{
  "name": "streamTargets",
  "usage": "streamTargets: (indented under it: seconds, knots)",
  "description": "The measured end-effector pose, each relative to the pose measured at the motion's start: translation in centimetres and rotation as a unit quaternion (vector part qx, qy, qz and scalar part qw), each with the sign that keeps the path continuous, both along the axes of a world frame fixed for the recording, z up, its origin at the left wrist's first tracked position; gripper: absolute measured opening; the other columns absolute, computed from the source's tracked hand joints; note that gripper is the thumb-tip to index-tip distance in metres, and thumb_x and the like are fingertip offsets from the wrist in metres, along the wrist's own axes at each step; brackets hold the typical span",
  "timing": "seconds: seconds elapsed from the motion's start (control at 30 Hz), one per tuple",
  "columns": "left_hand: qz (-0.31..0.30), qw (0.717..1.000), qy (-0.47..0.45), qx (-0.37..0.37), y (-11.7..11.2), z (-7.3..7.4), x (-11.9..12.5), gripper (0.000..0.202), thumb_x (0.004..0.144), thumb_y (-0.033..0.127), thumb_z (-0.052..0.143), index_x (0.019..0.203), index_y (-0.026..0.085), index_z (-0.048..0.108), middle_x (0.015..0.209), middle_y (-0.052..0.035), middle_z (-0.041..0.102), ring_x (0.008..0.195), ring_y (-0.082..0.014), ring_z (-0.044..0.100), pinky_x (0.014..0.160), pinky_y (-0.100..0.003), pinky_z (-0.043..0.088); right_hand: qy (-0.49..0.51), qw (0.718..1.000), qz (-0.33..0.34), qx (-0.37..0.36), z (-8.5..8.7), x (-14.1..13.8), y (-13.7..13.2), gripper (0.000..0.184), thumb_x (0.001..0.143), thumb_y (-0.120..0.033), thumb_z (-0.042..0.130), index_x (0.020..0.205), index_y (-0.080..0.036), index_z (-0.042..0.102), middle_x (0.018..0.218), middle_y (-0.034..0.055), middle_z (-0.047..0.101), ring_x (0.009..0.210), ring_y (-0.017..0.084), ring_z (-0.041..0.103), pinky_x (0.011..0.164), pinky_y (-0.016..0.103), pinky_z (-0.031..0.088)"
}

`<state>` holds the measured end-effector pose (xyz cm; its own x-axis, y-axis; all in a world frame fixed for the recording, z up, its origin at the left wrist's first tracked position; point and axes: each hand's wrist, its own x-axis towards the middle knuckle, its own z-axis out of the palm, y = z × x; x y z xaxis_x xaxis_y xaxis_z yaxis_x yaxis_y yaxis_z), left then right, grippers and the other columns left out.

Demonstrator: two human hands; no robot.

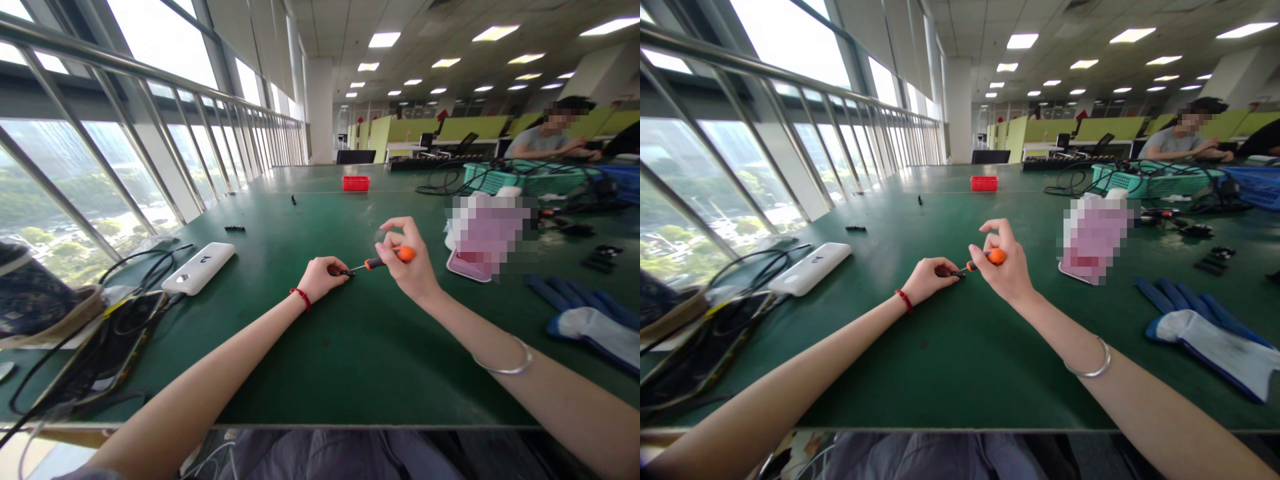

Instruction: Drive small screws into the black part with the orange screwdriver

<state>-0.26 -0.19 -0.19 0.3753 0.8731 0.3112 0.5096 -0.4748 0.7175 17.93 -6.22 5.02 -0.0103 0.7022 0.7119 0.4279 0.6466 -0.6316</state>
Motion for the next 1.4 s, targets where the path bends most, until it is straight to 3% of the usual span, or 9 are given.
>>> streamTargets:
  seconds: [0.13, 0.3, 0.47, 0.67, 0.8, 0.93, 1.1, 1.27, 1.4]
  knots:
    - [0.002, 1.0, 0.003, -0.006, -0.02, 0.11, 0.01, 0.016, 0.067, 0.022, 0.068, 0.081, 0.015, 0.071, 0.071, -0.0016, 0.068, 0.066, -0.0127, 0.06, 0.064, -0.023, 0.048, -0.017, 1.0, 0.015, -0.019, 0.1, 0.01, -0.24, 0.012, 0.079, -0.031, 0.054, 0.085, -0.022, 0.049, 0.053, -0.0074, 0.042, 0.048, 0.011, 0.048, 0.054, 0.025, 0.038]
    - [-0.001, 1.0, -0.005, -0.01, 0.0, 0.12, 0.02, 0.016, 0.066, 0.021, 0.068, 0.08, 0.015, 0.071, 0.072, -0.0021, 0.068, 0.066, -0.013, 0.061, 0.064, -0.023, 0.049, -0.006, 1.0, 0.001, 0.029, -0.06, 0.0, -0.28, 0.032, 0.071, -0.024, 0.059, 0.1, -0.023, 0.043, 0.066, -0.0065, 0.05, 0.051, 0.01, 0.046, 0.055, 0.025, 0.039]
    - [-0.003, 1.0, -0.005, -0.015, -0.03, 0.17, -0.01, 0.016, 0.066, 0.022, 0.069, 0.08, 0.015, 0.071, 0.073, -0.0027, 0.069, 0.067, -0.0139, 0.062, 0.065, -0.024, 0.051, -0.021, 0.999, -0.021, -0.013, 0.23, -0.12, -0.32, 0.013, 0.077, -0.029, 0.057, 0.084, -0.022, 0.049, 0.052, -0.0083, 0.041, 0.046, 0.009, 0.045, 0.053, 0.024, 0.037]
    - [-0.016, 0.999, -0.026, -0.027, 0.33, -0.09, -0.14, 0.014, 0.065, 0.021, 0.071, 0.078, 0.015, 0.071, 0.076, -0.0036, 0.071, 0.07, -0.0148, 0.064, 0.067, -0.025, 0.053, -0.031, 0.998, -0.031, 0.045, 0.25, 0.36, 0.08, 0.028, 0.07, -0.022, 0.059, 0.094, -0.023, 0.045, 0.064, -0.0056, 0.05, 0.051, 0.01, 0.046, 0.053, 0.025, 0.039]
    - [-0.017, 0.999, -0.025, -0.026, 0.42, -0.16, -0.16, 0.014, 0.065, 0.021, 0.071, 0.077, 0.014, 0.071, 0.075, -0.0043, 0.071, 0.068, -0.015, 0.064, 0.064, -0.025, 0.053, -0.091, 0.992, -0.071, 0.054, 0.28, 0.39, -0.21, 0.019, 0.073, -0.029, 0.06, 0.087, -0.022, 0.048, 0.057, -0.0061, 0.049, 0.048, 0.01, 0.045, 0.054, 0.025, 0.037]
    - [-0.014, 0.999, -0.021, -0.026, 0.4, -0.12, -0.14, 0.014, 0.065, 0.02, 0.071, 0.078, 0.013, 0.071, 0.074, -0.0046, 0.071, 0.068, -0.0152, 0.064, 0.064, -0.025, 0.052, -0.129, 0.989, -0.033, 0.062, 0.35, 0.06, -0.65, 0.014, 0.075, -0.027, 0.057, 0.086, -0.022, 0.05, 0.053, -0.0063, 0.047, 0.048, 0.011, 0.046, 0.054, 0.025, 0.037]
    - [-0.011, 0.999, -0.023, -0.023, 0.28, -0.07, -0.13, 0.013, 0.065, 0.02, 0.07, 0.076, 0.014, 0.07, 0.073, -0.0037, 0.07, 0.067, -0.0146, 0.063, 0.064, -0.025, 0.052, -0.099, 0.992, -0.011, 0.083, 0.15, -0.05, -0.66, 0.041, 0.066, -0.022, 0.06, 0.104, -0.022, 0.044, 0.068, -0.0044, 0.053, 0.056, 0.012, 0.05, 0.055, 0.024, 0.04]
    - [-0.007, 0.999, -0.027, -0.02, 0.1, 0.06, -0.11, 0.012, 0.065, 0.02, 0.069, 0.075, 0.014, 0.069, 0.072, -0.0034, 0.069, 0.068, -0.0148, 0.063, 0.066, -0.025, 0.051, -0.151, 0.986, 0.011, 0.064, 0.09, -0.09, -0.83, 0.015, 0.073, -0.024, 0.057, 0.087, -0.022, 0.052, 0.048, -0.0087, 0.041, 0.043, 0.009, 0.04, 0.051, 0.024, 0.036]
    - [0.004, 1.0, -0.012, -0.015, -0.02, 0.14, 0.0, 0.011, 0.064, 0.021, 0.069, 0.073, 0.014, 0.069, 0.071, -0.0033, 0.069, 0.066, -0.0148, 0.062, 0.063, -0.025, 0.051, -0.133, 0.986, 0.007, 0.104, -0.08, -0.19, -0.82, 0.033, 0.068, -0.022, 0.058, 0.1, -0.022, 0.047, 0.069, -0.0029, 0.053, 0.059, 0.013, 0.052, 0.058, 0.025, 0.041]
